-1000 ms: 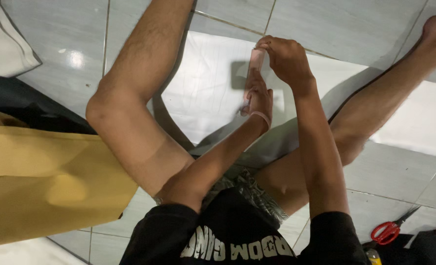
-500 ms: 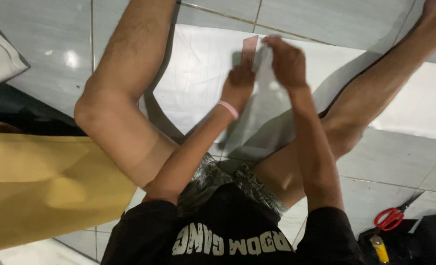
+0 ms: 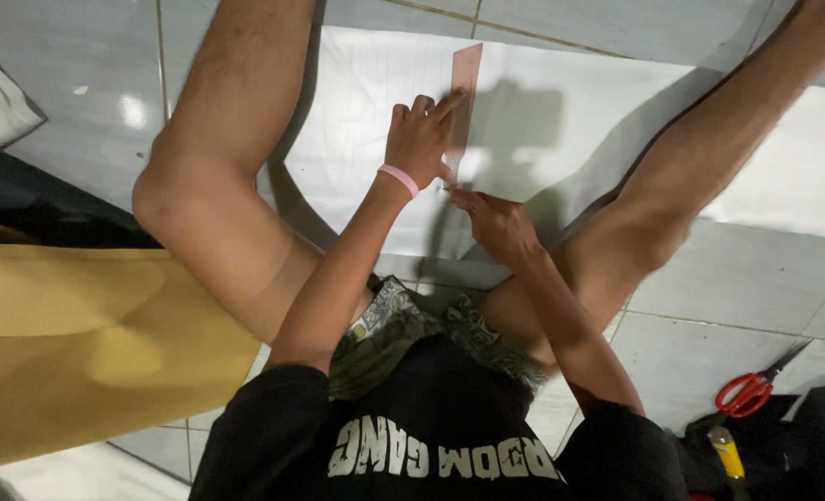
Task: The person sorts through several sheets of material on the floor, then sits and uses a ruler and a pen to mark a straight line on a white sheet. The person repeatedly repositions the ruler and draws along its edge to create a marked line.
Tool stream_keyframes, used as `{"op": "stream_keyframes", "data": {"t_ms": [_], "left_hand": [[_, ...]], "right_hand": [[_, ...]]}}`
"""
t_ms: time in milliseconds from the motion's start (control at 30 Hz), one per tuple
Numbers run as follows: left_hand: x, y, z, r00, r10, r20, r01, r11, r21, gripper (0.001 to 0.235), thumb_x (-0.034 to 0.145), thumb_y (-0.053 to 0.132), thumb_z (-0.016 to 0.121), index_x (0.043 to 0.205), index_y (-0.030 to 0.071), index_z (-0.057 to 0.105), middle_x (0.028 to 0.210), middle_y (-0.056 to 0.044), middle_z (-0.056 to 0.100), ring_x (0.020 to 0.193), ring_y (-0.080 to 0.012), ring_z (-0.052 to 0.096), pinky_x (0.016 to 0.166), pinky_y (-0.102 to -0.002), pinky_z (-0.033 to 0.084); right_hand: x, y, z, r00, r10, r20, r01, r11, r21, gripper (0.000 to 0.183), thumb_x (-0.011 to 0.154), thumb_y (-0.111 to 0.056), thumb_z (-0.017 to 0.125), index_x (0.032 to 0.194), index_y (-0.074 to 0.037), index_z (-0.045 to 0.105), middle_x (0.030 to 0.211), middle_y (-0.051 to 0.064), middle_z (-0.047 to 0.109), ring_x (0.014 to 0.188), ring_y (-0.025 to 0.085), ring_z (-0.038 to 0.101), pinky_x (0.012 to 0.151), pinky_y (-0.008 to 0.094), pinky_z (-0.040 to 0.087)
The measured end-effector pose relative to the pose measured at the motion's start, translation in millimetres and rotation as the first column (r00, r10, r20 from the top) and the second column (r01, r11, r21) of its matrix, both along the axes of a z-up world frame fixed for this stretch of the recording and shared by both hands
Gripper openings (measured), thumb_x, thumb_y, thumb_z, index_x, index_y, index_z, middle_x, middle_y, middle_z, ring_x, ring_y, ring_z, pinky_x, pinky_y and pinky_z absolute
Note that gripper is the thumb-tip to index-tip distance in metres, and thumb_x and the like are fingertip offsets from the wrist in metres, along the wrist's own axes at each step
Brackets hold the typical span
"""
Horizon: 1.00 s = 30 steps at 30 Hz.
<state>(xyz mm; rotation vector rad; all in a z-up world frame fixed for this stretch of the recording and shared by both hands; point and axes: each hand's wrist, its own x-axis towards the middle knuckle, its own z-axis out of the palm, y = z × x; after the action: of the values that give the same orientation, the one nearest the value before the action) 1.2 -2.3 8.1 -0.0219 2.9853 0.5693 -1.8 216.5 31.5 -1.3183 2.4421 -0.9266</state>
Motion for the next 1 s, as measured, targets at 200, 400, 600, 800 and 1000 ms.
{"op": "stream_keyframes", "data": {"t_ms": [200, 400, 600, 800, 1000], "left_hand": [[1, 2, 1, 0.999, 0.011, 0.05, -0.012, 1.0, 0.008, 0.082, 0.045, 0.037, 0.098, 0.114, 0.003, 0.071, 0.151, 0.009, 0.045, 0.108, -0.0219, 0.051, 0.079, -0.042, 0.042], [2, 3, 1, 1.0, 0.014, 0.012, -0.014, 0.998, 0.059, 0.091, 0.041, 0.04, 0.098, 0.119, 0.002, 0.069, 0.15, 0.008, 0.045, 0.107, -0.022, 0.052, 0.076, -0.042, 0.042], [2, 1, -1, 0.999, 0.001, 0.037, -0.003, 0.999, 0.055, 0.083, 0.046, 0.036, 0.098, 0.117, 0.003, 0.069, 0.153, 0.008, 0.045, 0.114, -0.0215, 0.052, 0.083, -0.044, 0.044], [4, -7, -2, 0.994, 0.017, 0.11, -0.036, 0.983, 0.177, 0.056, 0.048, 0.033, 0.098, 0.092, 0.008, 0.074, 0.154, 0.01, 0.044, 0.12, -0.0214, 0.051, 0.089, -0.043, 0.043], [1, -9, 0, 0.996, -0.01, 0.086, -0.007, 0.981, 0.196, 0.062, 0.045, 0.035, 0.097, 0.095, 0.006, 0.074, 0.155, 0.006, 0.043, 0.12, -0.0242, 0.05, 0.086, -0.041, 0.045]], "right_hand": [[1, 0, 9, 0.992, -0.075, 0.104, 0.072, 0.997, 0.029, 0.021, 0.097, 0.0, 0.064, 0.116, -0.01, 0.067, 0.105, 0.006, 0.077, 0.084, 0.027, 0.075, 0.07, 0.038, 0.061], [-9, 2, 4, 0.995, -0.05, 0.09, 0.042, 0.995, 0.089, 0.015, 0.1, -0.003, 0.067, 0.113, -0.011, 0.066, 0.103, 0.007, 0.075, 0.08, 0.031, 0.072, 0.068, 0.041, 0.059], [-28, -7, -2, 0.997, -0.067, -0.027, 0.07, 0.992, 0.102, 0.029, 0.097, 0.008, 0.064, 0.115, -0.014, 0.067, 0.116, 0.005, 0.078, 0.079, 0.026, 0.075, 0.066, 0.037, 0.061], [-26, -4, -6, 0.983, -0.105, 0.154, 0.112, 0.993, -0.035, 0.027, 0.095, 0.007, 0.066, 0.115, -0.012, 0.068, 0.113, 0.007, 0.076, 0.091, 0.025, 0.077, 0.074, 0.033, 0.063], [-28, 1, -6, 0.967, -0.091, 0.24, 0.119, 0.987, -0.104, 0.024, 0.099, 0.012, 0.056, 0.113, -0.006, 0.063, 0.118, 0.009, 0.076, 0.092, 0.023, 0.077, 0.078, 0.032, 0.065]]}}
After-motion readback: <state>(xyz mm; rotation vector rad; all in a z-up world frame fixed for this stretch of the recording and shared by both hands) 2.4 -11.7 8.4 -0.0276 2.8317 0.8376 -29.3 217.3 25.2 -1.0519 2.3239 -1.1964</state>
